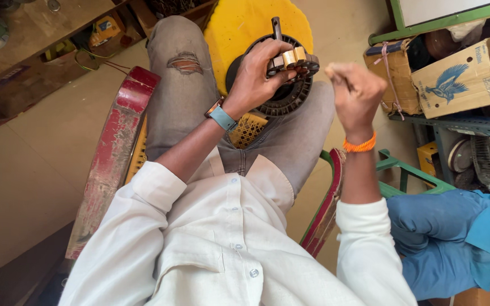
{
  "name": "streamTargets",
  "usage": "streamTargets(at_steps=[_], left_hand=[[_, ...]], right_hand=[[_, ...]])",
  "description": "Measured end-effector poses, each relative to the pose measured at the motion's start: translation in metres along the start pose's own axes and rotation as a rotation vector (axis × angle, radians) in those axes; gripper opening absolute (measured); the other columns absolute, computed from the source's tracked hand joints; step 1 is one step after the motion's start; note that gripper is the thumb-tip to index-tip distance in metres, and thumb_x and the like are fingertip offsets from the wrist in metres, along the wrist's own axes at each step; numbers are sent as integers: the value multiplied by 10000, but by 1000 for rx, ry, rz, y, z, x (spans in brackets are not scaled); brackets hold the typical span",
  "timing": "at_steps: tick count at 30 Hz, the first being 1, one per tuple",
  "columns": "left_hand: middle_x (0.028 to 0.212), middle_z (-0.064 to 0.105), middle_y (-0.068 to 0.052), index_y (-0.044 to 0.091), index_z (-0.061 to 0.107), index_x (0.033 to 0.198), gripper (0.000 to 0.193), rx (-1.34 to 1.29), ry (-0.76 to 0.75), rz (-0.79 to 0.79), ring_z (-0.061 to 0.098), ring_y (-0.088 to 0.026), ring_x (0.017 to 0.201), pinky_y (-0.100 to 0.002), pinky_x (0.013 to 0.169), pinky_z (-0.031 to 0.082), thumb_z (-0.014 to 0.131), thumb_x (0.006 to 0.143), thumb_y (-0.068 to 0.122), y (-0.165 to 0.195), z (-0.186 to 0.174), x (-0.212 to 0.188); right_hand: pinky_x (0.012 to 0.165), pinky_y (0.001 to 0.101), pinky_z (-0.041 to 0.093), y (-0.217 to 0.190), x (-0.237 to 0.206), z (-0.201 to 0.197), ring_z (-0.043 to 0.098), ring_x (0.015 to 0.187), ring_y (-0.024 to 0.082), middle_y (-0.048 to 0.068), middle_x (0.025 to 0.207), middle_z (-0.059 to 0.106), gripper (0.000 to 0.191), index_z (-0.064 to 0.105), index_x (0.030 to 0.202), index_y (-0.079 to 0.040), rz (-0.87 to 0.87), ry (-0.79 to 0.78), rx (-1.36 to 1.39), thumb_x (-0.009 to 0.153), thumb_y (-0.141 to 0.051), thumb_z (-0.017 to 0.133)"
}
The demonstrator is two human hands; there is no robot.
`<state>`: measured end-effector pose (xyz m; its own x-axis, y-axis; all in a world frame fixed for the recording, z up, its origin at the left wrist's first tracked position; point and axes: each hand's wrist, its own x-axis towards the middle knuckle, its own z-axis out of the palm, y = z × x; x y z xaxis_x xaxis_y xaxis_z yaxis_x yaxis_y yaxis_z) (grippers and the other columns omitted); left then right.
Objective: The person sits on a chair with an electric motor armature resting on their lap and works on its copper windings, pressing and positioning the wire coils around the commutator by hand and turning the armature to reach different sides.
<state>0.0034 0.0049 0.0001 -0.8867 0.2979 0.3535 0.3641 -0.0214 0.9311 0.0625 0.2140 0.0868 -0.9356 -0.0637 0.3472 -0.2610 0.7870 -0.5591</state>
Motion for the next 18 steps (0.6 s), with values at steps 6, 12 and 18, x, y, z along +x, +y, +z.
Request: streamTargets(at_steps=[6, 12, 18], left_hand=[[1038, 624, -81, 67, 649, 1176, 383, 24, 15, -18, 619, -290, 1030, -407, 889, 486, 850, 855, 126, 6, 1, -2], [1072, 634, -76, 84, 629, 1211, 415, 28, -1, 3, 624, -286, 1049, -418, 906, 491, 861, 870, 133, -2, 2, -6], [1105, 623, -32, 82, 404, 1163, 504, -455, -91, -285, 639, -154, 1065, -385, 973, 540, 776, 965, 358, -11, -2, 2]], right_hand=[[711, 323, 542, -14, 51, 1, 720, 799, 248, 133, 924, 737, 67, 753, 1031, 16, -285, -109, -54, 1016, 4, 817], [754, 345, 555, 6, 78, 5, 728, 846, 269, 123, 924, 742, 86, 745, 981, -3, -396, -318, -168, 1004, -55, 808], [637, 309, 494, 49, 105, 41, 656, 704, 157, 105, 825, 716, 86, 769, 992, 4, -136, -639, 10, 939, -60, 795]])
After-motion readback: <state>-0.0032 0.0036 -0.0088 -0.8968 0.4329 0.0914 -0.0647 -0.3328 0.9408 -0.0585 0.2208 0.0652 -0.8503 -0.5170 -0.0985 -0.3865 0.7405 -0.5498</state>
